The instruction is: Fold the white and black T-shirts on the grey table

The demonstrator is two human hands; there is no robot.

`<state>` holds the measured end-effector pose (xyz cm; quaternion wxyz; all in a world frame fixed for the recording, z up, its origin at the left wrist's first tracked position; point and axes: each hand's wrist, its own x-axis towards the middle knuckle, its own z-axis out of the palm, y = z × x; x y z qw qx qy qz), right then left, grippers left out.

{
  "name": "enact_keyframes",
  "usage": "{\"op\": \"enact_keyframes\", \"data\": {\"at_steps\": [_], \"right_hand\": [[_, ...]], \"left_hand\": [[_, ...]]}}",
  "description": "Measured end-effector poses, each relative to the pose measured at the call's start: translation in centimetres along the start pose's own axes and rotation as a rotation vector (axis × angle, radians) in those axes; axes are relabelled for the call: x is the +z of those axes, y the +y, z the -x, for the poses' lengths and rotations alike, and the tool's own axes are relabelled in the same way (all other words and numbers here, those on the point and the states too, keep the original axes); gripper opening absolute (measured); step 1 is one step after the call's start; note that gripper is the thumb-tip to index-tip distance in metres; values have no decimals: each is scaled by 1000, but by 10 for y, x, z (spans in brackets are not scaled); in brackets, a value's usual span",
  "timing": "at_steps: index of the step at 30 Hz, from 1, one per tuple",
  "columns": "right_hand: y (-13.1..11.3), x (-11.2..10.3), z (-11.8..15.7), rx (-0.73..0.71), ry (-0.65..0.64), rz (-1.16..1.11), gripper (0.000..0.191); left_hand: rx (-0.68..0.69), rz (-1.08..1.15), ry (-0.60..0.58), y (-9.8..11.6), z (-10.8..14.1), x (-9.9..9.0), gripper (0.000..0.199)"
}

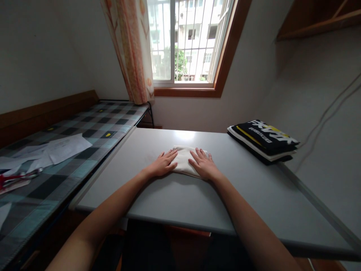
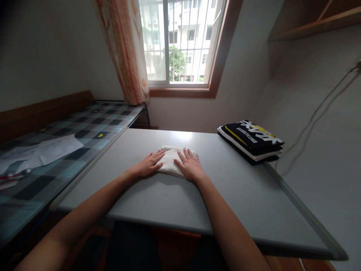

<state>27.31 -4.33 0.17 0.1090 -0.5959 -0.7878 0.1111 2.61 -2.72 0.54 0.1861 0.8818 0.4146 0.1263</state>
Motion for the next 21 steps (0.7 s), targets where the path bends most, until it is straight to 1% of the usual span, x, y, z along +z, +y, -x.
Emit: {"op": "enact_keyframes", "data": {"at_steps": [2,4,6,9,10,12,14,15,18,21], "right_hand": [[6,0,-1,10,9,-13,68],[14,2,-3,-1,75,-44,65],[25,3,-6,3,204,-122,61],[41,1,-11,69,430,-292,54],[44,-1,-13,98,490,-337,52],[49,-5,-14,153,576,-392,48],[50,-7,-14,190,622,-417,45],[49,-7,-14,197,632,-426,43],[46,-7,-13,182,625,-444,38],[43,-5,-12,150,604,-448,35]], "left_hand": [[1,-13,0,-1,0,-1,61],[20,-35,16,-1,0,-2,60],[58,-61,64,1,2,-4,56],[149,-106,154,11,5,-6,49],[193,-122,171,16,6,-6,48],[291,-147,165,24,8,-4,50],[355,-152,126,29,8,-1,51],[363,-146,104,30,8,1,50],[332,-105,66,27,7,4,46],[321,-72,88,21,8,0,46]]}}
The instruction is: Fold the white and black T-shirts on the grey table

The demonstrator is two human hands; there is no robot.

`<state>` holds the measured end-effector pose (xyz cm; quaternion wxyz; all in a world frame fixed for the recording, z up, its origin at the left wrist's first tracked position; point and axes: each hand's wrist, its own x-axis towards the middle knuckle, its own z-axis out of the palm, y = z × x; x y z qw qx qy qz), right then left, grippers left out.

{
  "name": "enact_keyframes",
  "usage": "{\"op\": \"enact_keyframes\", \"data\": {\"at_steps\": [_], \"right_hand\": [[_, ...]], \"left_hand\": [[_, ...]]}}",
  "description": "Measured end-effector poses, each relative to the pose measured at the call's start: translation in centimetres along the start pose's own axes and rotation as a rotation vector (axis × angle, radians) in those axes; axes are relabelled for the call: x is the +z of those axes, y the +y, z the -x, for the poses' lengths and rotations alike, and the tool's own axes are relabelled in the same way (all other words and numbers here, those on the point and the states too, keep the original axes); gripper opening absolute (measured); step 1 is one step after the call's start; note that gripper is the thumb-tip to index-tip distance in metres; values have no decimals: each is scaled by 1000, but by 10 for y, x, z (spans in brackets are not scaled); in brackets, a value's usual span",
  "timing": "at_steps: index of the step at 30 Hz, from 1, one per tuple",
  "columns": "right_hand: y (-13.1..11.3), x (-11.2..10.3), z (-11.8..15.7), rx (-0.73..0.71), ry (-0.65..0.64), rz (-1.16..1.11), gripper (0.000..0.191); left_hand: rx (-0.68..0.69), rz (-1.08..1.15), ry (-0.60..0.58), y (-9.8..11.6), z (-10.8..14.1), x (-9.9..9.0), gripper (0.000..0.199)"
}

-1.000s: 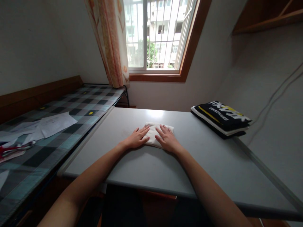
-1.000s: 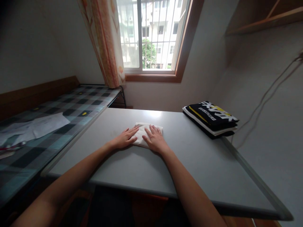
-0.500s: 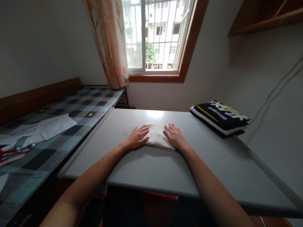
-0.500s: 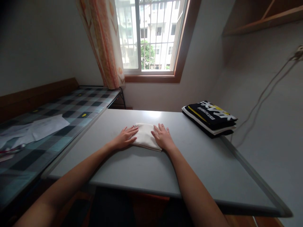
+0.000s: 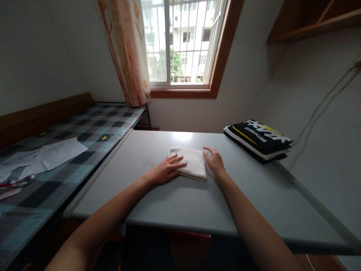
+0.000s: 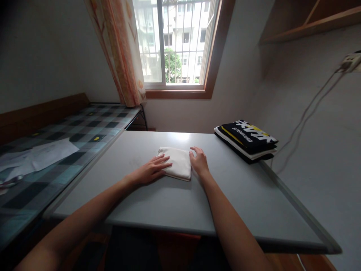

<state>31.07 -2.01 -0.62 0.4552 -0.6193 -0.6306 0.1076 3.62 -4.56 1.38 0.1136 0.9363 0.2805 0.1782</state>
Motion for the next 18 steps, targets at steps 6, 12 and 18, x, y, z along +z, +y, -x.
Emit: {"op": "enact_keyframes", "data": {"at_steps": [6,12,18], "right_hand": [[-1,2,0,11,-32,-17,33],[-2,1,1,6,-82,-2,31],[-11,2,6,-108,-96,55,32]], "left_hand": [[59,25,3,-8,4,-15,47],[76,13,20,-14,3,-11,41],[39,-144,47,-8,4,-19,34]]}}
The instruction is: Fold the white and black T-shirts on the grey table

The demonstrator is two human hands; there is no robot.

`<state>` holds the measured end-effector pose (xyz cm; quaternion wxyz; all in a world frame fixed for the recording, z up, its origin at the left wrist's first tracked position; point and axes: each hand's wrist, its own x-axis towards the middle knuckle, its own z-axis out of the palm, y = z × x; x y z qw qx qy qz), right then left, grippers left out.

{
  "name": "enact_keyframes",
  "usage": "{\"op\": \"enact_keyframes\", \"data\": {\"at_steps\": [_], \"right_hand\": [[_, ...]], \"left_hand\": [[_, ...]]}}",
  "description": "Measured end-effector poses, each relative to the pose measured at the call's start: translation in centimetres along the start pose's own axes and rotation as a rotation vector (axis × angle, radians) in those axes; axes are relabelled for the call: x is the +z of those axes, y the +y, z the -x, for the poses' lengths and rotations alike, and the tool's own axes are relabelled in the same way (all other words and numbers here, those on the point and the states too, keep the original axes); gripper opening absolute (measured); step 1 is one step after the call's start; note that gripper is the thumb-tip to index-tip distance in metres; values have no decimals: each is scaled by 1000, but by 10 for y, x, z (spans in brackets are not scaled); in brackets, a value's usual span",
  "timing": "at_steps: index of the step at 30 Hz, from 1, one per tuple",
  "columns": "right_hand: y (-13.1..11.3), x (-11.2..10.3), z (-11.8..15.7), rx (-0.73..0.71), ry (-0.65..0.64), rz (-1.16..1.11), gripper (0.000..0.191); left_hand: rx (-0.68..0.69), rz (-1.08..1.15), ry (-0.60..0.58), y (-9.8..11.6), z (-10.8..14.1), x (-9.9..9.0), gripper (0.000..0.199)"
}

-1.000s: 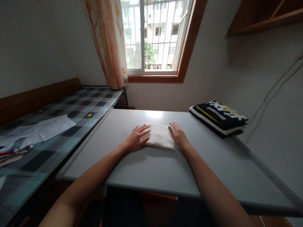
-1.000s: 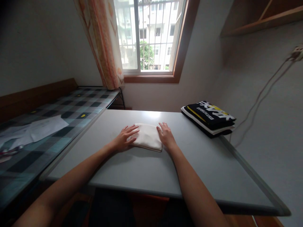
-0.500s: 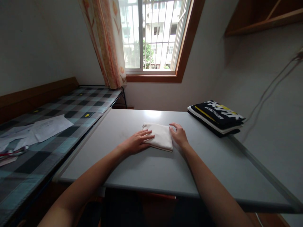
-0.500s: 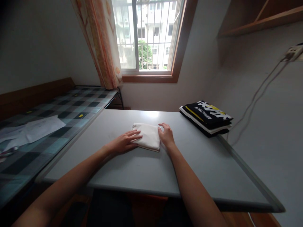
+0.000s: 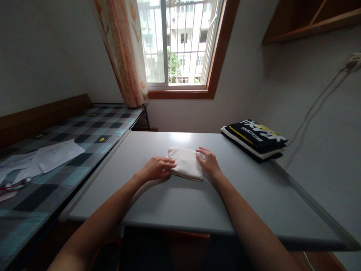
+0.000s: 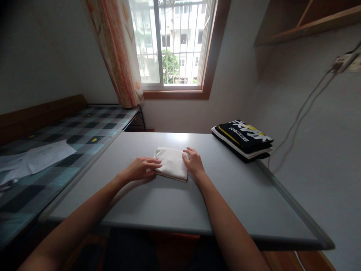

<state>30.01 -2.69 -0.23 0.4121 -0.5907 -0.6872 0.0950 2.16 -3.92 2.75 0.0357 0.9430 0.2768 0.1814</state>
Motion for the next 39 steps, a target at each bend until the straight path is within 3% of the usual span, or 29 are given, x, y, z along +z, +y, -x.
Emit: {"op": "enact_keyframes", "data": {"at_steps": [3,6,12,15,17,21,24,27,30,35,39], "right_hand": [[-14,5,5,-87,-22,33,39],[-29,11,10,-134,-65,112,47],[-37,20,16,-83,-317,309,59],[-35,22,16,-59,-373,343,60],[-35,23,16,-62,-387,342,62],[-33,24,16,-57,-413,328,65],[-31,24,16,-53,-427,310,67],[-26,22,15,-72,-409,268,64],[-18,16,11,-80,-305,184,53],[-1,-3,5,228,-37,260,51],[2,-9,7,269,-107,360,53]], "left_hand": [[5,-59,66,7,-2,-5,20],[-7,-86,156,14,-5,-5,25],[84,-128,269,34,-23,9,28],[-58,-75,283,33,-31,20,44],[-196,-49,213,24,-32,28,55],[-318,-28,-80,2,-22,38,57],[-355,-38,-141,-3,-16,39,58],[-396,-34,-119,0,-14,38,59],[-438,-29,-54,1,-12,35,57],[-609,-48,37,-7,-7,29,56],[-652,-38,2,-12,-6,29,49]]}}
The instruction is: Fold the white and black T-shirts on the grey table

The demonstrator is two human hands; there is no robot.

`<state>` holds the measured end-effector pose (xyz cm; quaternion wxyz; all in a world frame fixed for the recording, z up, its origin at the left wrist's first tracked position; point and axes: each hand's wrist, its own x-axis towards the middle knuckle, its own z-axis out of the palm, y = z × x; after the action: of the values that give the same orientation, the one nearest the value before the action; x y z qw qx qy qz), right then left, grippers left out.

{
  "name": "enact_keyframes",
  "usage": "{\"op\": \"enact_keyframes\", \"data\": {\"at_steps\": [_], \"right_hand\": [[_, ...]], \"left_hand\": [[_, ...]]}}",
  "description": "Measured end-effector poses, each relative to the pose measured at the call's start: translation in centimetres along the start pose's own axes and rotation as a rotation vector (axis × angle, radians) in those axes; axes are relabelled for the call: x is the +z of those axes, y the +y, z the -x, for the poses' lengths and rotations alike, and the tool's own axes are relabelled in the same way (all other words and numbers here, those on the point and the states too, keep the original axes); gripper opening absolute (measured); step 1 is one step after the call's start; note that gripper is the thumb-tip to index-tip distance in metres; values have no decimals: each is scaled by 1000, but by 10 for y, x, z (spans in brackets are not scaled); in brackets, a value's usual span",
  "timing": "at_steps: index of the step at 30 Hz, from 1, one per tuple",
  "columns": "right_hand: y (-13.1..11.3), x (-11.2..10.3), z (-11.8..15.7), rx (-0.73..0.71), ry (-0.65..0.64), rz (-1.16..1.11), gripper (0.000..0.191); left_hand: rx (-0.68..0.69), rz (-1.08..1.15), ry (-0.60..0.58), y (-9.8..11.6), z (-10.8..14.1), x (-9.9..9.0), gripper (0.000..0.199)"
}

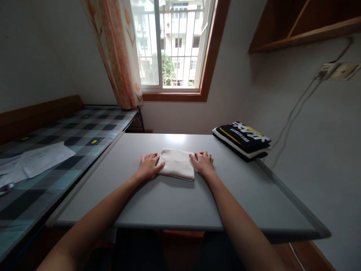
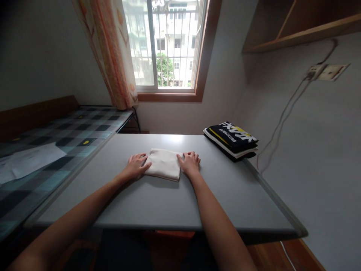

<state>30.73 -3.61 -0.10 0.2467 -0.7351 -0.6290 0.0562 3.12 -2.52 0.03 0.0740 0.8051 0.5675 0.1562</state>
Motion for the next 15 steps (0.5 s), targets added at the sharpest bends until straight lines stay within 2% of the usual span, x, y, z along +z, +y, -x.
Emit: {"op": "enact_keyframes", "data": {"at_steps": [3,7,11,15], "right_hand": [[-2,4,1,-29,-24,28,47],[-4,10,-2,-38,11,-43,36],[-3,16,-6,-60,34,-281,26],[-4,17,-7,-100,10,-598,32]], "left_hand": [[8,26,-6,-1,-2,3,47],[-3,60,-2,-3,-4,7,44],[11,95,-5,-3,-6,9,39],[28,148,-20,-2,-6,9,39]]}}
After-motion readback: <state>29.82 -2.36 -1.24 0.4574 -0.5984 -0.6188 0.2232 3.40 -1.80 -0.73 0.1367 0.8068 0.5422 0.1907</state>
